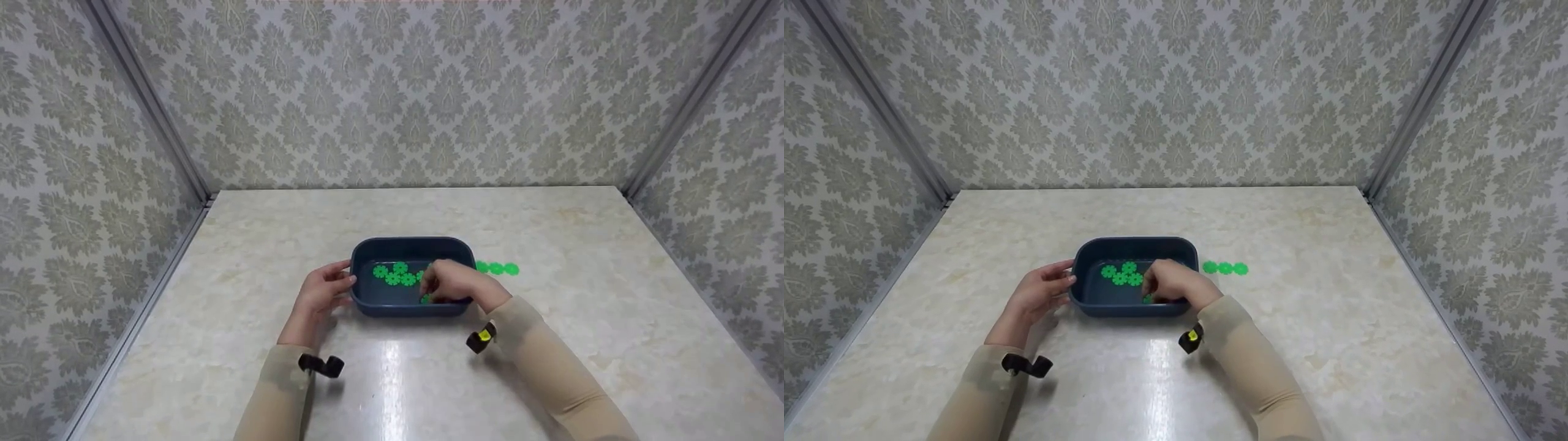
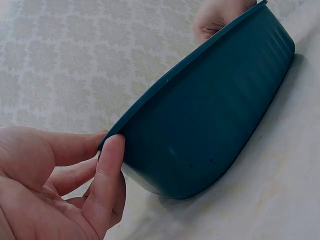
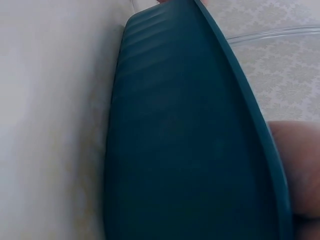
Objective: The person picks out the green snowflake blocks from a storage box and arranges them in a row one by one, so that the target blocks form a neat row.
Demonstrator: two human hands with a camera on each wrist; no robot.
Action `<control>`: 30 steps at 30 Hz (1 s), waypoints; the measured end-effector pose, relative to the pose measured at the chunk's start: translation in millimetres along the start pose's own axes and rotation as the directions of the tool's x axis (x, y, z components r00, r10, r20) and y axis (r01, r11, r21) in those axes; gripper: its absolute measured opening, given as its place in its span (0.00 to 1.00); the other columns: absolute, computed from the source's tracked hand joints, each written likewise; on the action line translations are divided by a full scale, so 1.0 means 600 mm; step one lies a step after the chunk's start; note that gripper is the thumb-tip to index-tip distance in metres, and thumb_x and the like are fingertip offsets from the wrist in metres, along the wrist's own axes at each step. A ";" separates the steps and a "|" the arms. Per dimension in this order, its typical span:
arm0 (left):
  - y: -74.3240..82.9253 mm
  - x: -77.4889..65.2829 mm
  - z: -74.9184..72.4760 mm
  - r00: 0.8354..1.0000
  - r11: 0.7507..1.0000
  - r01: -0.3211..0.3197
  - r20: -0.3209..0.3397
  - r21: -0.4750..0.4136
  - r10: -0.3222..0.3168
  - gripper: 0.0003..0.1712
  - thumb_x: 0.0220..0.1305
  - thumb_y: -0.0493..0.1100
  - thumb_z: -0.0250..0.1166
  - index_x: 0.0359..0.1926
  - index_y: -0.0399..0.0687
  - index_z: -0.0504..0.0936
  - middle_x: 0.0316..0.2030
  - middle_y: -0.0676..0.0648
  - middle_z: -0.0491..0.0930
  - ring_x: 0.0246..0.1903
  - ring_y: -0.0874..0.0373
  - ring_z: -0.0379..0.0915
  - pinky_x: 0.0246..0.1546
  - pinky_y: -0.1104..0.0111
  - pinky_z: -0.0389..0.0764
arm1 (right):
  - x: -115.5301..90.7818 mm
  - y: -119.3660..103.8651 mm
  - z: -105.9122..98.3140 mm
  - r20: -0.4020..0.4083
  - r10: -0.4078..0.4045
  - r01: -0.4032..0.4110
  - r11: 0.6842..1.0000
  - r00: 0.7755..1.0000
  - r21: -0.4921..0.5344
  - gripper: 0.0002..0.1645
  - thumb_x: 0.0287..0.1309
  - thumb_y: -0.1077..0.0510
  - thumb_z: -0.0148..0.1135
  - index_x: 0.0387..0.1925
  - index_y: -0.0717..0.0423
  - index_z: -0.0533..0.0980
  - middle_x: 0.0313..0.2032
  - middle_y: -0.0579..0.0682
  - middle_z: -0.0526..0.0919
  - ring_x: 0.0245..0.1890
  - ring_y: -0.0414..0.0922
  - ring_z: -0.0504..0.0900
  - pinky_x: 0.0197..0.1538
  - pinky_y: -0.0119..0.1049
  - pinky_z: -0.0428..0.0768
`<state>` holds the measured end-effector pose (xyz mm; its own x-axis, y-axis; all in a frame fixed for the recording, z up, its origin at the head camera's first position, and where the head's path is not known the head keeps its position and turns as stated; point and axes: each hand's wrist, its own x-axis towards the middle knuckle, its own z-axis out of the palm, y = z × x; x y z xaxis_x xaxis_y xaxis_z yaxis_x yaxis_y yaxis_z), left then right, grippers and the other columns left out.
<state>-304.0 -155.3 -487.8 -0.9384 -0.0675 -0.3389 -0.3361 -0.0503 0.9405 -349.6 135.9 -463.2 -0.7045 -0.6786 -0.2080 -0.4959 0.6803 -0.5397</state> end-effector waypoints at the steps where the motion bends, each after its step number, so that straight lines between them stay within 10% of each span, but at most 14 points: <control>1: 0.000 0.000 0.000 1.000 1.000 0.001 -0.002 0.003 -0.001 0.28 0.68 0.34 0.68 0.68 0.49 0.78 0.48 0.45 0.75 0.31 0.61 0.75 0.27 0.71 0.82 | -0.001 0.001 0.000 0.000 -0.002 0.002 1.000 1.000 0.000 0.10 0.60 0.66 0.71 0.39 0.49 0.89 0.42 0.48 0.90 0.42 0.42 0.88 0.48 0.39 0.87; 14: -0.005 -0.001 0.001 0.999 0.999 -0.036 0.005 -0.018 0.036 0.29 0.69 0.33 0.67 0.69 0.47 0.76 0.46 0.44 0.76 0.31 0.60 0.78 0.28 0.70 0.85 | -0.029 0.009 -0.023 -0.108 -0.030 0.047 0.987 0.994 0.153 0.12 0.61 0.64 0.70 0.46 0.54 0.88 0.44 0.52 0.91 0.43 0.46 0.88 0.49 0.42 0.86; 30: -0.005 -0.001 0.000 1.000 1.000 -0.025 0.011 -0.009 0.025 0.29 0.69 0.34 0.67 0.70 0.47 0.76 0.46 0.45 0.76 0.31 0.60 0.79 0.29 0.69 0.85 | -0.064 0.026 -0.035 -0.233 0.122 0.001 0.884 0.965 0.468 0.21 0.59 0.66 0.72 0.54 0.63 0.84 0.54 0.66 0.85 0.41 0.39 0.85 0.48 0.35 0.85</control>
<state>-302.7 -155.4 -490.5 -0.9473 -0.0581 -0.3150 -0.3119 -0.0576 0.9484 -340.9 178.2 -446.4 -0.8586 -0.5068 -0.0767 -0.2014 0.4711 -0.8588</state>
